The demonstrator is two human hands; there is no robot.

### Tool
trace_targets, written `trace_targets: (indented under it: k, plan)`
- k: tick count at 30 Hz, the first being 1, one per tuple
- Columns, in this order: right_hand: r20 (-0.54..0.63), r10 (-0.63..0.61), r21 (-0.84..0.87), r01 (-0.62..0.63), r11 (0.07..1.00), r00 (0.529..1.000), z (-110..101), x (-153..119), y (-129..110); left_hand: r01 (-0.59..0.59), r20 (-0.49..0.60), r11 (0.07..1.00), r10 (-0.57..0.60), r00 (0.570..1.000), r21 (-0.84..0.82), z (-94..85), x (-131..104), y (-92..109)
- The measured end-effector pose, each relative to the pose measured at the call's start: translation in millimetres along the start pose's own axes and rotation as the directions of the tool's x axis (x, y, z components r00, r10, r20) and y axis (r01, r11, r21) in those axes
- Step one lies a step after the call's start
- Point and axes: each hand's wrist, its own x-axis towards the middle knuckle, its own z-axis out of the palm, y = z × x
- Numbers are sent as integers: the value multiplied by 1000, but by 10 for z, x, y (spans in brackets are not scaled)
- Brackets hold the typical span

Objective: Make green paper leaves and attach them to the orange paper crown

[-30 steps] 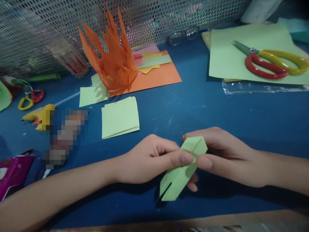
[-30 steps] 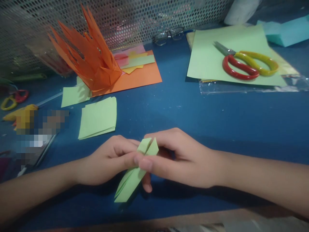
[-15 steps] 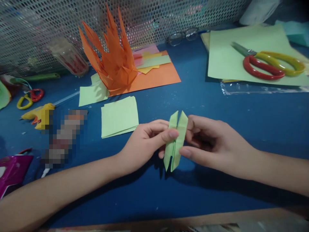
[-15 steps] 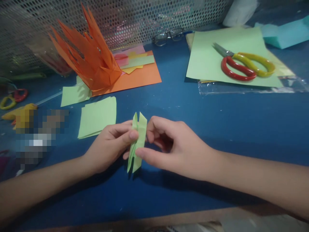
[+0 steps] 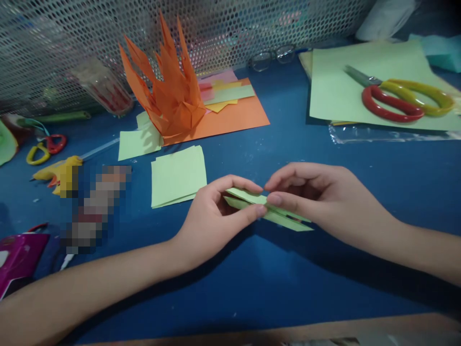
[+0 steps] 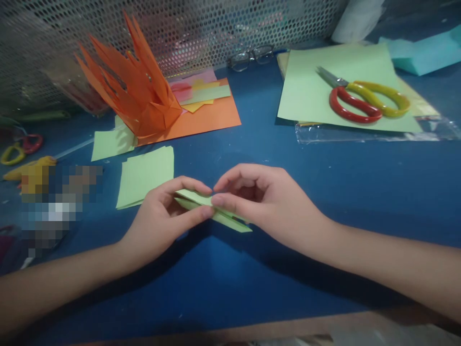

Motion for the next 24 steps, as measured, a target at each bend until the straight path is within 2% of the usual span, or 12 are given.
trace_targets:
  k: [3,5,9,13,15,17,21,24]
  plan:
    - [-11,-84,5,84,996,996,15,-34,19,-45,-83,996,52,995,80,0,-6,-14]
    - [-23,-153,-37,153,988,988,28,-50,45,-27,-102,997,34,994,74,-4,-4,-24]
    - [-65,-329,-224,308,925,942,-3,-21,96,-3,-34,1000,2,999,-10,3,6,-13]
    - [4,-488,-418,444,792,873,-80,32,99,15,0,999,-15,1000,-50,15,23,6]
    - [10,-503,-431,457,778,864,-104,42,99,27,-11,998,-27,1000,-59,13,31,4]
    - [4,-495,-368,461,808,869,-109,42,108,52,1,996,-52,999,-76,9,37,-3]
    - [-33,-420,-165,410,897,907,-81,18,121,127,67,986,-120,991,-112,14,38,10]
    - [-38,-360,-74,357,931,932,-46,-10,101,164,100,981,-154,983,-101,19,36,42]
